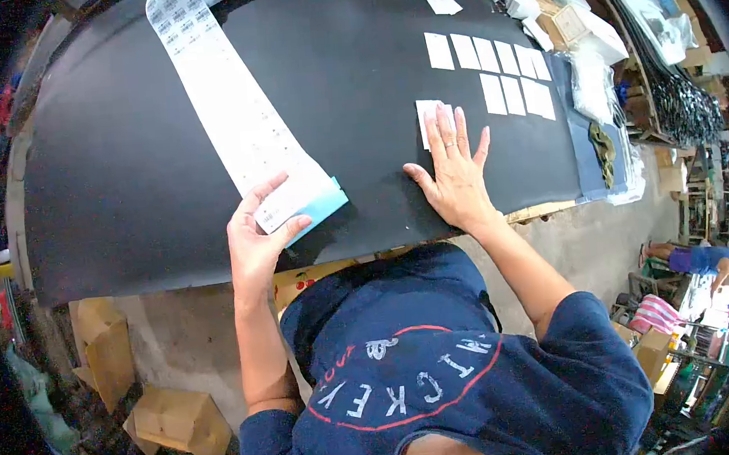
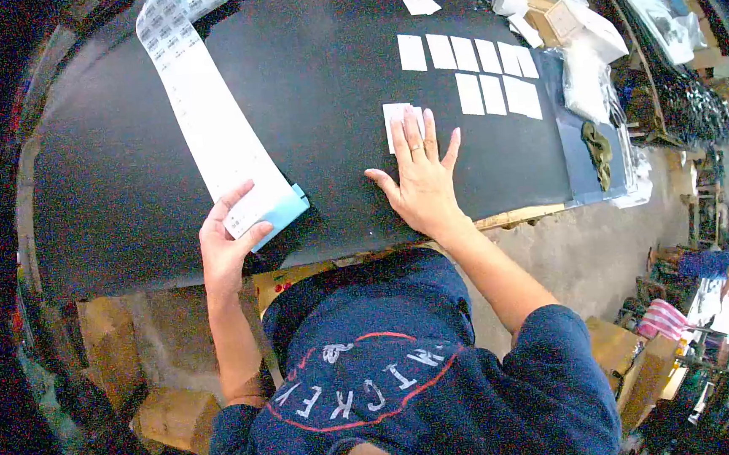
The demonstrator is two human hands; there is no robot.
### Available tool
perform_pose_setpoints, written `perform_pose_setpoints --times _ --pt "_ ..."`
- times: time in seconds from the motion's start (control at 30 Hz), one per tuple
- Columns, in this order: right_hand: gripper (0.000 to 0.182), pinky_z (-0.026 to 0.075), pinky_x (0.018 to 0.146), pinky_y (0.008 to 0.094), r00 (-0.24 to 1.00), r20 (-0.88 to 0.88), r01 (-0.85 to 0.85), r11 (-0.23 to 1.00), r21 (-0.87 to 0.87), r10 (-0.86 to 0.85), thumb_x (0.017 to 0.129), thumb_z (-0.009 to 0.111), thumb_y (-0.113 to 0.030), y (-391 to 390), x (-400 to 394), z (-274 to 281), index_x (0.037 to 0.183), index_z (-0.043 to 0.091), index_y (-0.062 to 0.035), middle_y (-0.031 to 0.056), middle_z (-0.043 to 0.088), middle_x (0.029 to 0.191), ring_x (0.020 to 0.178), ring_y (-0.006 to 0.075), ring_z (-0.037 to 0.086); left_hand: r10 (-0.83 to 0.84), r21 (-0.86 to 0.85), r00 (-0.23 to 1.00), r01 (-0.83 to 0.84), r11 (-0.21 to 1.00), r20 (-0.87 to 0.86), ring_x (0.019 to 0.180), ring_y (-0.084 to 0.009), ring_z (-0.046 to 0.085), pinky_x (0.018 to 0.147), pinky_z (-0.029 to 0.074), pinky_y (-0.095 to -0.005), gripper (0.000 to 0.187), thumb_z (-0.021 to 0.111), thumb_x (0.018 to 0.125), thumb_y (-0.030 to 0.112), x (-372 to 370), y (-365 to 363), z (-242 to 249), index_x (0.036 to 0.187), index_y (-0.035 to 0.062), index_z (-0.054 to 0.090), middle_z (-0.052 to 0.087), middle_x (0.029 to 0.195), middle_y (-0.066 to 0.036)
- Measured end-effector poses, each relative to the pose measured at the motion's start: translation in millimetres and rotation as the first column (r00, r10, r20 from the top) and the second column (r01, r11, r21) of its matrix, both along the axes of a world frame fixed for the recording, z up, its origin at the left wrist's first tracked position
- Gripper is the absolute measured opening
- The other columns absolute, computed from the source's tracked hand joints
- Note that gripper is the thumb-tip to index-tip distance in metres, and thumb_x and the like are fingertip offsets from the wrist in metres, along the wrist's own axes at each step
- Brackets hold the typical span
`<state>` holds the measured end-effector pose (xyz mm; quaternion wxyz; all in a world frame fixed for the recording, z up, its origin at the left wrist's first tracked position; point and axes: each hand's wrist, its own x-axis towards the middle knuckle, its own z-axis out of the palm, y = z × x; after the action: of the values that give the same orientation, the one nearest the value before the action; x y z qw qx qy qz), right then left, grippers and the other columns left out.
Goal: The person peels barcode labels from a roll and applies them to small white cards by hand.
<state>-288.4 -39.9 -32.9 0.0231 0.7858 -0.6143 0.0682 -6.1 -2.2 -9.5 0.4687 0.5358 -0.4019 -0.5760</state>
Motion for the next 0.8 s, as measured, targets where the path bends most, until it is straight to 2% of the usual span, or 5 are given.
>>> perform_pose_setpoints --times 0.23,0.37,0.5,0.67,0.8 --pt "0.072 -0.002 0.106 0.0659 0.999 0.027 -0.019 1.000 -0.024 0.020 0.090 0.041 -0.060 0.6 -2.3 -1.7 0.146 0.029 -0.0155 0.0193 0.018 0.153 0.142 0.0395 0.006 -0.006 -0.056 1.000 0.005 0.998 -0.031 0.103 -0.0166 0.060 0.091 0.048 -0.0283 0.063 0.079 0.069 -0.003 1.2 5.2 -2.6 0.126 -0.0043 0.052 0.063 0.112 -0.012" --pt "0.073 -0.003 0.106 0.0655 0.997 0.066 -0.039 0.998 -0.054 0.042 0.090 0.041 -0.060 3.1 -4.4 3.0 0.146 0.030 -0.0145 0.0197 0.018 0.153 0.143 0.0389 0.005 -0.073 -0.086 0.997 0.072 0.994 -0.008 0.107 -0.0164 0.058 0.093 0.046 -0.0287 0.062 0.075 0.071 -0.005 3.6 7.5 0.9 0.128 -0.0040 0.050 0.060 0.118 -0.012" --pt "0.073 -0.003 0.106 0.0659 0.998 -0.013 -0.069 0.998 -0.011 0.068 0.090 0.041 -0.060 4.7 -4.0 2.6 0.146 0.029 -0.0141 0.0211 0.019 0.152 0.142 0.0399 0.005 -0.080 -0.138 0.996 0.083 0.987 0.030 0.109 -0.0157 0.056 0.093 0.046 -0.0281 0.060 0.072 0.074 -0.006 4.6 6.8 -2.2 0.130 -0.0025 0.049 0.058 0.121 -0.011" --pt "0.072 0.001 0.106 0.0678 0.999 -0.020 -0.031 0.999 -0.034 0.030 0.090 0.045 -0.057 4.9 -2.3 0.1 0.147 0.028 -0.0158 0.0220 0.021 0.151 0.142 0.0393 0.008 -0.084 -0.153 0.996 0.079 0.985 -0.024 0.113 -0.0171 0.054 0.097 0.044 -0.0292 0.063 0.069 0.074 -0.009 -3.4 7.0 1.3 0.133 -0.0007 0.046 0.054 0.127 -0.011" --pt "0.080 -0.003 0.106 0.0656 0.992 0.116 -0.046 0.996 -0.083 0.056 0.090 0.047 -0.055 8.0 -1.5 2.9 0.149 0.019 -0.0091 0.0193 0.007 0.155 0.143 0.0388 0.002 -0.019 -0.192 0.994 -0.003 0.981 -0.112 0.110 -0.0174 0.057 0.094 0.047 -0.0282 0.059 0.066 0.076 -0.013 -11.6 8.9 5.5 0.131 -0.0012 0.047 0.056 0.123 -0.012"
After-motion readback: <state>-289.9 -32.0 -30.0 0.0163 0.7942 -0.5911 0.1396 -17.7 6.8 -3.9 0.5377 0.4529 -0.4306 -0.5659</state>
